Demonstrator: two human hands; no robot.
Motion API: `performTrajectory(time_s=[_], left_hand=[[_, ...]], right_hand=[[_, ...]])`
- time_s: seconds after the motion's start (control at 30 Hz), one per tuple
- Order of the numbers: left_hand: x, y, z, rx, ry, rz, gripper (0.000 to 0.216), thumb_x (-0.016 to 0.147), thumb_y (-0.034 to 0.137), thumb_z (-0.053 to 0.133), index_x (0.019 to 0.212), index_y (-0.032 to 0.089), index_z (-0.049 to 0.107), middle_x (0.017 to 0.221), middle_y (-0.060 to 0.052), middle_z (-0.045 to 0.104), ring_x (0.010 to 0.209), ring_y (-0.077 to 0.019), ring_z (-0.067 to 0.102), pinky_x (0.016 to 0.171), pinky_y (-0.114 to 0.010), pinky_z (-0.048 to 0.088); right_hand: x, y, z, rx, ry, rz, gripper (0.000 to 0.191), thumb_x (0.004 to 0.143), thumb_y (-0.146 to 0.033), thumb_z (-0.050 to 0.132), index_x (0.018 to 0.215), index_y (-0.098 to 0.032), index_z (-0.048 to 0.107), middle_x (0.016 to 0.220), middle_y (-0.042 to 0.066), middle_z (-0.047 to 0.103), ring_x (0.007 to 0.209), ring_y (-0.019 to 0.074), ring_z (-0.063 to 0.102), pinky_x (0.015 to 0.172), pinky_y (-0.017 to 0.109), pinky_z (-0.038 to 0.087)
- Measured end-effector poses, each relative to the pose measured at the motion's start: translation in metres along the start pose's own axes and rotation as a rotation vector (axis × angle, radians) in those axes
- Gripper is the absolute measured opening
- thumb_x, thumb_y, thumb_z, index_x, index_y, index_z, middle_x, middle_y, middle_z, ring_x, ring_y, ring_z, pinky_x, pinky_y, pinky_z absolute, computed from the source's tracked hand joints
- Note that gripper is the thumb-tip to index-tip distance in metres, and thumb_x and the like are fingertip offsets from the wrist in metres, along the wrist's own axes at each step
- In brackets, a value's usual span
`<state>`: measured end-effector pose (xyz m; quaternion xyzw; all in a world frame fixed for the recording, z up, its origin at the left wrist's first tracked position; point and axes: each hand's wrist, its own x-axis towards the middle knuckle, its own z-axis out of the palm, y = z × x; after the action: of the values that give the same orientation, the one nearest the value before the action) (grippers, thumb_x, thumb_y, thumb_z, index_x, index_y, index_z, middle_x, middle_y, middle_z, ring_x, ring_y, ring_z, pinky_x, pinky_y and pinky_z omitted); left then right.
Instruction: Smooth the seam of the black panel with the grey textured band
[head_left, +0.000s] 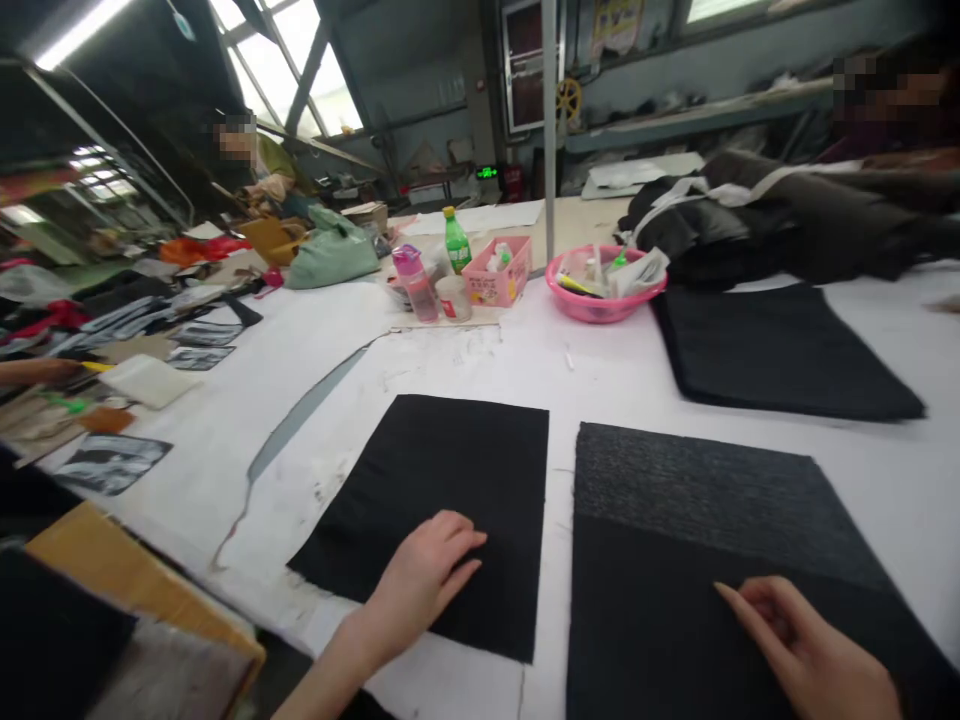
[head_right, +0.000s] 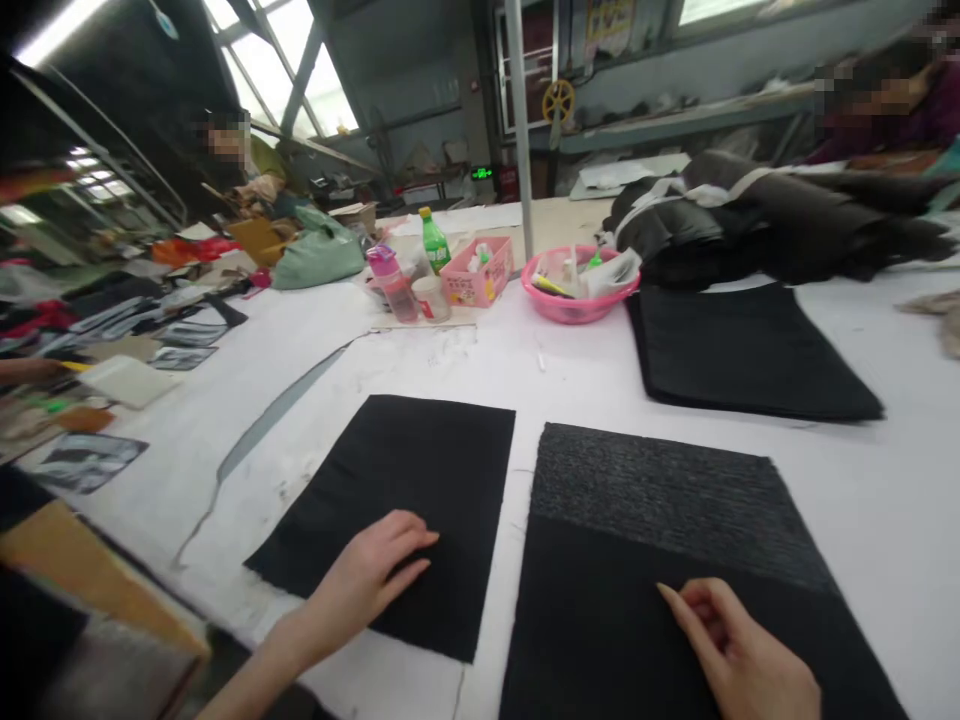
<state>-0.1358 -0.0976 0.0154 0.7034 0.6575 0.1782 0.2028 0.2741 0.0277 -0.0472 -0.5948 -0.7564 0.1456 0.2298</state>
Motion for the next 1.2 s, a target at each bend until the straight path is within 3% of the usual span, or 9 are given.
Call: performTrajectory(time_s=[0.1,0.2,0.3,0.43,0.57,0.77,0.93,1.07,1.2], left_hand=[[0.015,0.049,0.028,-0.059,-0.040,0.176,0.027,0.091,0.015,0.057,0.116,0.025,0.059,0.111,-0.003,0.060,0.106,-0.0196,0.055,0.092,-0.034,0.046],[0.031,0.080,0.055,-0.057,0.008,0.310,0.035,0.087,0.019,0.065,0.120,0.023,0.056,0.119,-0.004,0.060,0.116,-0.0222,0.052,0.099,-0.036,0.044],[0.042,0.091,0.080,0.017,0.053,0.345,0.042,0.082,0.026,0.073,0.121,0.021,0.055,0.119,-0.004,0.061,0.117,-0.0235,0.053,0.102,-0.038,0.042],[0.045,0.093,0.100,0.158,0.067,0.366,0.046,0.078,0.033,0.078,0.116,0.018,0.057,0.111,-0.004,0.064,0.108,-0.0249,0.057,0.092,-0.039,0.046],[0.045,0.093,0.103,0.181,0.083,0.359,0.048,0.075,0.035,0.080,0.114,0.018,0.057,0.109,-0.004,0.064,0.106,-0.0244,0.058,0.089,-0.039,0.046],[0.048,0.093,0.100,0.127,0.092,0.329,0.047,0.073,0.034,0.082,0.111,0.020,0.058,0.106,-0.002,0.064,0.103,-0.0236,0.058,0.088,-0.039,0.045],[0.056,0.101,0.087,0.118,0.000,0.280,0.026,0.082,0.025,0.073,0.103,0.020,0.059,0.096,-0.001,0.062,0.092,-0.0200,0.057,0.083,-0.036,0.046],[0.070,0.103,0.081,0.173,-0.016,0.266,0.029,0.092,0.018,0.059,0.120,0.018,0.053,0.091,-0.001,0.059,0.085,-0.0187,0.055,0.080,-0.035,0.046],[0.094,0.105,0.080,0.284,0.028,0.236,0.035,0.096,0.016,0.050,0.131,0.020,0.047,0.092,-0.002,0.056,0.085,-0.0197,0.052,0.075,-0.035,0.045]], right_hand=[[-0.001,-0.004,-0.007,0.034,-0.003,-0.032,0.065,0.084,-0.086,0.041,0.079,-0.024,0.058,0.058,-0.005,0.052,0.043,0.0116,0.052,0.039,0.019,0.041],[-0.003,-0.014,-0.013,0.024,-0.033,-0.122,0.056,0.091,-0.078,0.042,0.084,-0.025,0.059,0.067,-0.006,0.056,0.049,0.0106,0.054,0.044,0.019,0.043],[0.002,-0.033,-0.015,-0.017,-0.057,-0.225,0.045,0.100,-0.066,0.038,0.093,-0.027,0.059,0.084,-0.005,0.061,0.064,0.0114,0.060,0.054,0.021,0.046],[0.019,-0.065,-0.002,-0.054,-0.093,-0.395,0.042,0.106,-0.055,0.028,0.101,-0.026,0.059,0.097,0.000,0.060,0.087,0.0170,0.060,0.069,0.028,0.047],[0.037,-0.081,0.017,-0.135,-0.103,-0.452,0.048,0.107,-0.052,0.020,0.107,-0.024,0.059,0.100,0.005,0.058,0.091,0.0219,0.055,0.071,0.034,0.046],[0.046,-0.084,0.021,-0.118,-0.116,-0.486,0.046,0.107,-0.046,0.023,0.091,-0.022,0.058,0.091,0.005,0.055,0.083,0.0237,0.050,0.070,0.039,0.039],[0.043,-0.084,0.021,-0.058,-0.120,-0.502,0.032,0.107,-0.035,0.031,0.090,-0.020,0.054,0.097,0.005,0.055,0.088,0.0242,0.049,0.074,0.039,0.036],[0.040,-0.078,0.024,0.056,-0.119,-0.573,0.019,0.105,-0.024,0.036,0.093,-0.020,0.051,0.109,0.005,0.055,0.106,0.0238,0.048,0.089,0.041,0.035],[0.040,-0.072,0.027,0.096,-0.111,-0.595,0.016,0.104,-0.021,0.037,0.095,-0.021,0.051,0.105,0.004,0.056,0.108,0.0226,0.049,0.097,0.042,0.033]])
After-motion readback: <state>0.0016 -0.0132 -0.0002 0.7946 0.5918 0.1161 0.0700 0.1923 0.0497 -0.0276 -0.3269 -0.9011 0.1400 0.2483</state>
